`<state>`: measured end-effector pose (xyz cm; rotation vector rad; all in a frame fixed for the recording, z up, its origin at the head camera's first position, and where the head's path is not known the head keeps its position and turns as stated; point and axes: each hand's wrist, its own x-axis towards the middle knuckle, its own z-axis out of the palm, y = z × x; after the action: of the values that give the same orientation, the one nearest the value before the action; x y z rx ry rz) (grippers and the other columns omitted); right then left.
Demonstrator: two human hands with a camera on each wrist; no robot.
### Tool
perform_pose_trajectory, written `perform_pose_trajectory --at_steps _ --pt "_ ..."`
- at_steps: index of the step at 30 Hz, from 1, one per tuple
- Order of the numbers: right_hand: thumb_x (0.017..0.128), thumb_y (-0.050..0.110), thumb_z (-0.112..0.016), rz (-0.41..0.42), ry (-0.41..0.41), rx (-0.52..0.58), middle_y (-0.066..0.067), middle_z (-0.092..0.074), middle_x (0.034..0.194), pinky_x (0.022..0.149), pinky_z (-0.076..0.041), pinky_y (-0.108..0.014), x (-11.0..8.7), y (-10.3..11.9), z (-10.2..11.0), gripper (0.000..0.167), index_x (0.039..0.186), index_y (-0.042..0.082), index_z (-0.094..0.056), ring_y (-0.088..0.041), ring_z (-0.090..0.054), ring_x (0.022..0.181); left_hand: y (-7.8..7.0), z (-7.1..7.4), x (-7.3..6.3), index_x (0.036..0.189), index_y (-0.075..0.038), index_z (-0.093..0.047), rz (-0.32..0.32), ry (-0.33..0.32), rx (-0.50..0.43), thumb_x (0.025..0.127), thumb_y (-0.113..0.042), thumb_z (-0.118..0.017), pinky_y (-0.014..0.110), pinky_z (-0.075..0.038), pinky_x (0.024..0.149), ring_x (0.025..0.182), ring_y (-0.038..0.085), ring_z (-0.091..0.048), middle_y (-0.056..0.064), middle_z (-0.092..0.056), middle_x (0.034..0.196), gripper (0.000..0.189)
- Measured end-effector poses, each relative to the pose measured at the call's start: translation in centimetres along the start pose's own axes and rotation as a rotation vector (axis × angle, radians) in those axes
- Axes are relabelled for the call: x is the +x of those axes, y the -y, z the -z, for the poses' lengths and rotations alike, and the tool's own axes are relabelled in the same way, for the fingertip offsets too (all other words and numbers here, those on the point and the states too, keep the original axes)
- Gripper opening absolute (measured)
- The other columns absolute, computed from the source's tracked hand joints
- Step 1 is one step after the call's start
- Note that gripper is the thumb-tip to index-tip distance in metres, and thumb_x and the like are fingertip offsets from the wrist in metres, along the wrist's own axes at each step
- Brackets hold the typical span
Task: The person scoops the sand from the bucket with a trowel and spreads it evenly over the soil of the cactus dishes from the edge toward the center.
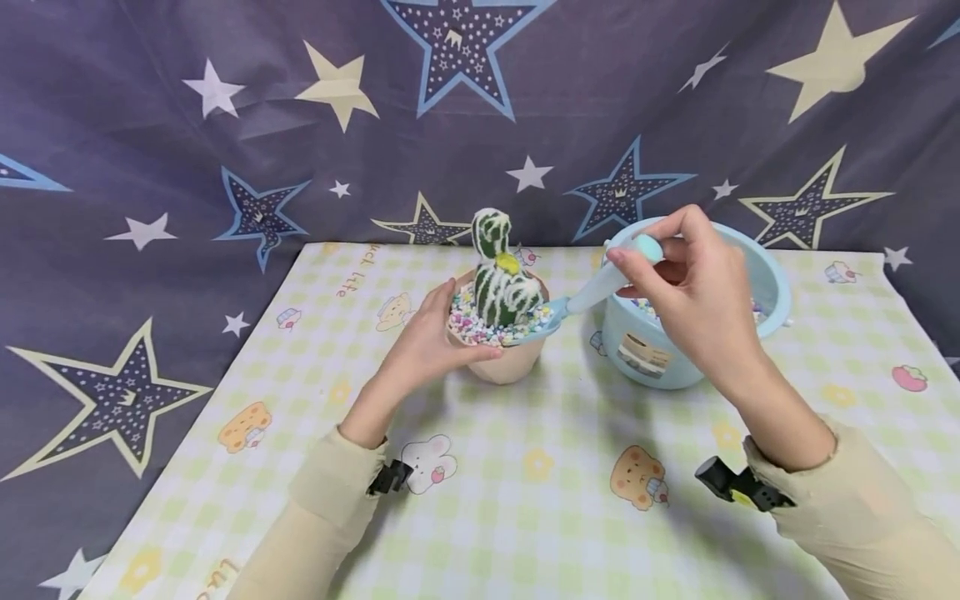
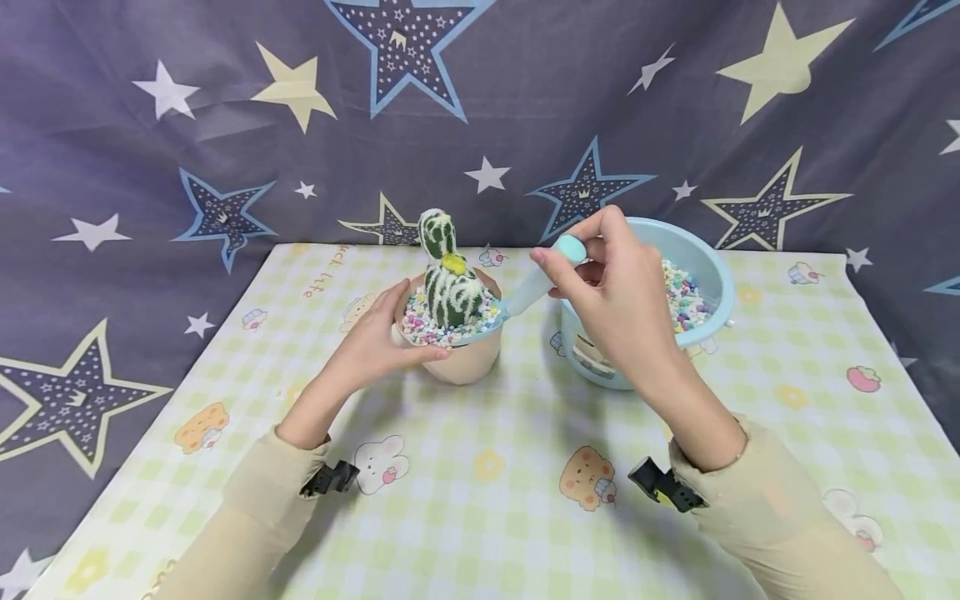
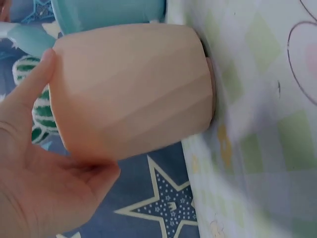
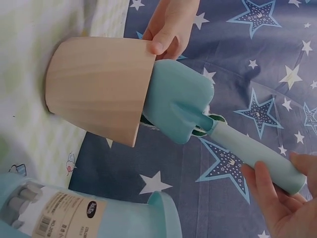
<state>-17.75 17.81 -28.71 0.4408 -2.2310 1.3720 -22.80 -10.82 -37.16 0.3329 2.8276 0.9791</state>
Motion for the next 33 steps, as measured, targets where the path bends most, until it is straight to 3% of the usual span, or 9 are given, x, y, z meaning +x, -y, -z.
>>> perform_pose_trajectory --at_steps 8,12,17,21,24,33 --pt "0.092 0.01 -0.071 0.015 0.007 0.007 0.028 -0.07 0.084 0.06 -0.06 -0.019 -0.1 0.1 -0.2 0.024 0.099 -0.002 -0.051 0.003 -0.07 0.064 1.2 1.3 0.8 0.162 -0.023 -0.01 -0.088 0.073 -0.016 0.071 -0.052 -0.086 0.063 -0.026 0.119 0.15 0.041 -0.026 0.012 -0.012 0.168 0.122" --pt "0.092 0.011 -0.071 0.026 0.011 0.008 0.022 -0.072 0.085 0.061 -0.06 -0.019 0.1 0.5 -0.2 0.024 0.099 -0.001 -0.052 0.002 -0.071 0.065 1.0 1.0 0.8 0.162 -0.021 -0.012 -0.07 0.049 -0.016 0.068 -0.053 -0.087 0.061 -0.026 0.12 0.15 0.039 -0.027 0.012 -0.014 0.168 0.124" --pt "0.093 0.012 -0.07 -0.001 0.016 0.028 0.025 -0.071 0.084 0.062 -0.061 -0.021 0.5 1.0 0.1 0.022 0.1 0.002 -0.052 0.001 -0.071 0.066 0.3 0.4 0.5 0.161 -0.016 -0.013 -0.047 0.006 -0.016 0.067 -0.054 -0.088 0.059 -0.029 0.12 0.149 0.04 -0.029 0.016 -0.017 0.166 0.126" --pt "0.093 0.014 -0.07 0.003 0.02 -0.002 0.001 -0.078 0.087 0.062 -0.06 -0.02 0.6 1.1 0.1 0.025 0.1 -0.001 -0.052 0.003 -0.07 0.065 -0.2 0.1 0.4 0.161 -0.027 -0.016 -0.025 -0.02 -0.02 0.067 -0.053 -0.088 0.063 -0.032 0.116 0.146 0.044 -0.033 0.019 -0.019 0.165 0.121" --pt "0.093 0.014 -0.07 0.016 0.024 -0.025 -0.016 -0.077 0.09 0.062 -0.06 -0.018 0.6 1.1 0.1 0.027 0.101 -0.003 -0.051 0.006 -0.069 0.064 -0.3 -0.1 0.3 0.161 -0.027 -0.017 -0.015 -0.038 -0.019 0.067 -0.053 -0.088 0.063 -0.034 0.115 0.144 0.045 -0.035 0.02 -0.02 0.164 0.121" --pt "0.092 0.013 -0.071 0.046 0.029 -0.066 -0.015 -0.078 0.092 0.062 -0.058 -0.014 1.1 0.9 0.8 0.029 0.104 -0.005 -0.053 0.008 -0.068 0.064 -0.6 -0.4 0.2 0.161 -0.025 -0.017 0.001 -0.037 -0.005 0.068 -0.054 -0.087 0.062 -0.036 0.114 0.143 0.045 -0.037 0.019 -0.021 0.164 0.12"
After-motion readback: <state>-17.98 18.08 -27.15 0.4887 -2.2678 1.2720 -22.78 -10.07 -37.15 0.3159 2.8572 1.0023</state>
